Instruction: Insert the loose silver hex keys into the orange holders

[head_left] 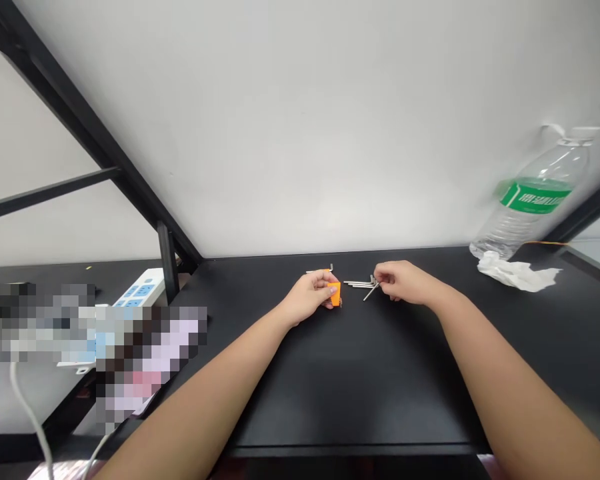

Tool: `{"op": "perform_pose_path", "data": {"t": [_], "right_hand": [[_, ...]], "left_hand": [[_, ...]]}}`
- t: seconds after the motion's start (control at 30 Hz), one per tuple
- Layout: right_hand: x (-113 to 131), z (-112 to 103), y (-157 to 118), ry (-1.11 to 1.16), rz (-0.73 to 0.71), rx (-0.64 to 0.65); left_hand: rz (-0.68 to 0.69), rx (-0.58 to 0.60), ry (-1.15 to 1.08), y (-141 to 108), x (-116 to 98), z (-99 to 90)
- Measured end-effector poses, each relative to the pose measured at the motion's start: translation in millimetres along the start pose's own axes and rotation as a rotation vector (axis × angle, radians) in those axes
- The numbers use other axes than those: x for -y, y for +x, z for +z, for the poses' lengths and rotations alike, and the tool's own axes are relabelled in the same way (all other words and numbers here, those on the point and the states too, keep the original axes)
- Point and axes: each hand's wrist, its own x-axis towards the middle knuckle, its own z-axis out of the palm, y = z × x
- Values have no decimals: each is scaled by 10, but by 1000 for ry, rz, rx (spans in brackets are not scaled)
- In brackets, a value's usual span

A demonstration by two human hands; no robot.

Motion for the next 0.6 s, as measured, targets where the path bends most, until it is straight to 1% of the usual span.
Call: {"op": "perform_pose_path", "data": {"t": [0.07, 0.13, 0.2, 0.3, 0.5, 0.6], "right_hand": [[-3, -1, 9, 5, -12, 24], [-18, -8, 14, -66, -54, 14], [-42, -15, 15, -155, -66, 17], [-77, -23, 2, -226, 14, 64], [-39, -59, -61, -226, 188, 132], [-3, -70, -61, -214, 208, 146]], "left_hand": [[9, 9, 10, 4, 4, -6], [10, 13, 17, 9, 8, -12], [2, 14, 19, 13, 11, -18], [0, 16, 17, 19, 14, -23], [18, 34, 18, 12, 17, -39], [17, 35, 15, 11, 19, -50]]}}
